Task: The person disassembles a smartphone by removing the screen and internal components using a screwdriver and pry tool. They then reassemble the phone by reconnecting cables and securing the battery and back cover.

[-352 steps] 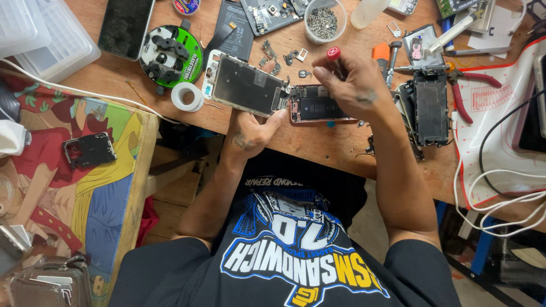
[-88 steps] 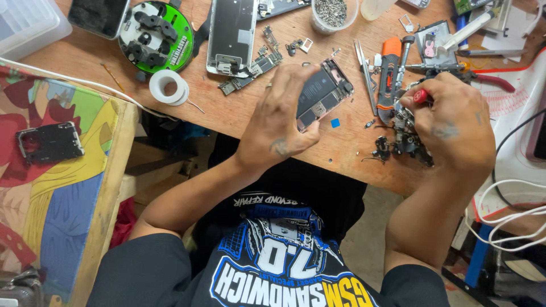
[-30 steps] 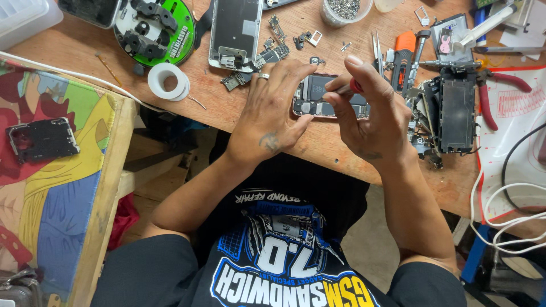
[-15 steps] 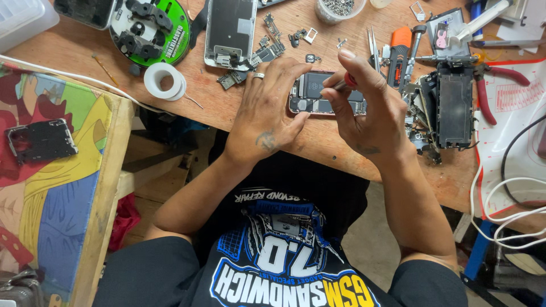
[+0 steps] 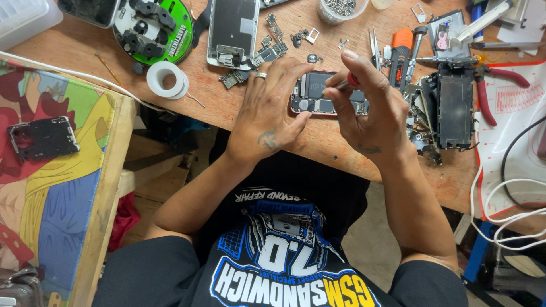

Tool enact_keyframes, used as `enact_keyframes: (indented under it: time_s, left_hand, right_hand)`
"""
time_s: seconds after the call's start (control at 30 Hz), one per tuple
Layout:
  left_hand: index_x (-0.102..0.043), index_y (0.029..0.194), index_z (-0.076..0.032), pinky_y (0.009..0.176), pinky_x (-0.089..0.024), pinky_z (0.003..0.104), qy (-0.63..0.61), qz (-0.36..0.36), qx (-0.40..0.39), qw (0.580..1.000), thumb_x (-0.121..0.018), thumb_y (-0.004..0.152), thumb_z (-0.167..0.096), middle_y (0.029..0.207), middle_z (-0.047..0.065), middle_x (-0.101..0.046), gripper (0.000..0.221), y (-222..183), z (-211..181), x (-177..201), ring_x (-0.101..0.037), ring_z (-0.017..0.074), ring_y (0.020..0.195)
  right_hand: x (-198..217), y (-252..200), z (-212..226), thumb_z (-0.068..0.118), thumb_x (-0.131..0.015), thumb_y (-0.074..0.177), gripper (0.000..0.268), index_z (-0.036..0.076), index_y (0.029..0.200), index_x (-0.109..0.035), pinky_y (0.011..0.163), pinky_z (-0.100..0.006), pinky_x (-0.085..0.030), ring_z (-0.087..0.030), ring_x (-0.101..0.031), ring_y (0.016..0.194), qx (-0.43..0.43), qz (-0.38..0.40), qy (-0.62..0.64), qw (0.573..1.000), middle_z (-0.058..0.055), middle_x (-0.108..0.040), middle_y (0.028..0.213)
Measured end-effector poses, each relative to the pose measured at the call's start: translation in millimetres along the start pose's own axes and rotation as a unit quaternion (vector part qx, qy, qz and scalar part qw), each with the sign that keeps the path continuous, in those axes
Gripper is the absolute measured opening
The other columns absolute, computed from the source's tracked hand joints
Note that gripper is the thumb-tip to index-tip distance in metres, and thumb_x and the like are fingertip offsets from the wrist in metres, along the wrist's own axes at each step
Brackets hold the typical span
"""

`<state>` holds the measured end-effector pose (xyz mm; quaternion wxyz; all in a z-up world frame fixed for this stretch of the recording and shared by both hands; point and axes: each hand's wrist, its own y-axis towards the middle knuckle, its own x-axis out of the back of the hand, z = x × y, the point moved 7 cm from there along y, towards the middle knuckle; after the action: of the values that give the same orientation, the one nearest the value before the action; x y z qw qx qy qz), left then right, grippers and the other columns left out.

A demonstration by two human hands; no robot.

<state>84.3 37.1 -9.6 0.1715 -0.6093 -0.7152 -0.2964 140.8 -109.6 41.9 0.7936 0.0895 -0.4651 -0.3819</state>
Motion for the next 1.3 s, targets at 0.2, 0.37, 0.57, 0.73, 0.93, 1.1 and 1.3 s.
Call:
enact_keyframes:
  time_s: [0.2,0.37,0.57,0.73,0.93,1.1,1.3]
  left_hand:
    - [-0.051,0.144,-0.009,0.113,-0.036,0.046,0.004,-0.002,-0.004,1.0,-0.079,0.079,-0.022,0.139,0.014,-0.052,0.072,-0.3,-0.6,0.2,-0.046,0.0315,0.133]
    - [-0.052,0.144,-0.008,0.114,-0.036,0.045,-0.001,-0.001,-0.008,1.0,-0.078,0.08,-0.023,0.138,0.013,-0.052,0.071,-0.6,-1.8,1.0,-0.047,0.0314,0.132]
    - [-0.052,0.143,-0.008,0.112,-0.036,0.045,-0.003,0.003,-0.011,1.0,-0.078,0.079,-0.022,0.137,0.014,-0.052,0.07,0.1,-2.2,1.3,-0.047,0.0321,0.131]
    - [-0.054,0.141,-0.009,0.116,-0.035,0.045,-0.007,-0.019,-0.02,1.0,-0.078,0.08,-0.019,0.14,0.013,-0.053,0.066,-0.7,-7.0,4.1,-0.046,0.0332,0.134]
    - [-0.055,0.14,-0.009,0.115,-0.036,0.045,-0.01,-0.02,-0.017,1.0,-0.081,0.077,-0.017,0.139,0.012,-0.053,0.069,0.5,-12.6,7.1,-0.047,0.0325,0.133]
    - [-0.058,0.134,-0.008,0.111,-0.036,0.046,-0.046,-0.032,-0.038,0.998,-0.083,0.075,-0.018,0.132,0.013,-0.054,0.065,7.6,-20.2,3.3,-0.048,0.0329,0.126]
    - [-0.068,0.115,-0.009,0.105,-0.041,0.044,-0.044,-0.016,-0.021,0.999,-0.08,0.08,-0.012,0.111,0.01,-0.058,0.037,16.5,-14.9,-3.1,-0.053,0.0303,0.115]
  right_hand:
    - [4.9,6.0,4.1,0.009,-0.082,0.105,0.045,0.002,0.141,-0.055,0.082,-0.029,-0.06,-0.019,-0.074,0.093,0.007,0.005,-0.015,1.0,-0.015,-0.075,0.105]
    - [5.9,12.2,1.8,0.005,-0.082,0.101,0.04,0.001,0.134,-0.06,0.084,-0.029,-0.063,-0.021,-0.076,0.103,0.012,0.01,0.054,0.998,-0.017,-0.075,0.107]
    - [3.0,11.1,3.9,-0.002,-0.059,0.107,0.037,-0.001,0.141,-0.048,0.108,-0.035,-0.059,-0.024,-0.069,0.122,-0.042,0.053,0.215,0.974,-0.018,-0.067,0.129]
    - [14.6,16.8,11.6,0.003,-0.083,0.096,0.035,0.005,0.127,-0.066,0.079,-0.03,-0.061,-0.02,-0.071,0.092,0.003,-0.013,0.038,0.999,-0.015,-0.067,0.108]
    - [15.5,18.7,15.0,0.004,-0.074,0.097,0.035,0.002,0.129,-0.061,0.085,-0.032,-0.06,-0.021,-0.07,0.097,0.013,-0.019,0.089,0.996,-0.016,-0.064,0.11]
    - [18.0,14.2,15.9,0.001,-0.082,0.097,0.036,0.008,0.129,-0.069,0.074,-0.029,-0.056,-0.021,-0.068,0.091,-0.003,-0.029,0.034,0.999,-0.013,-0.065,0.103]
    - [20.8,14.8,16.5,-0.005,-0.072,0.094,0.042,0.004,0.133,-0.06,0.083,-0.035,-0.058,-0.023,-0.068,0.096,0.02,-0.031,0.038,0.999,-0.014,-0.064,0.109]
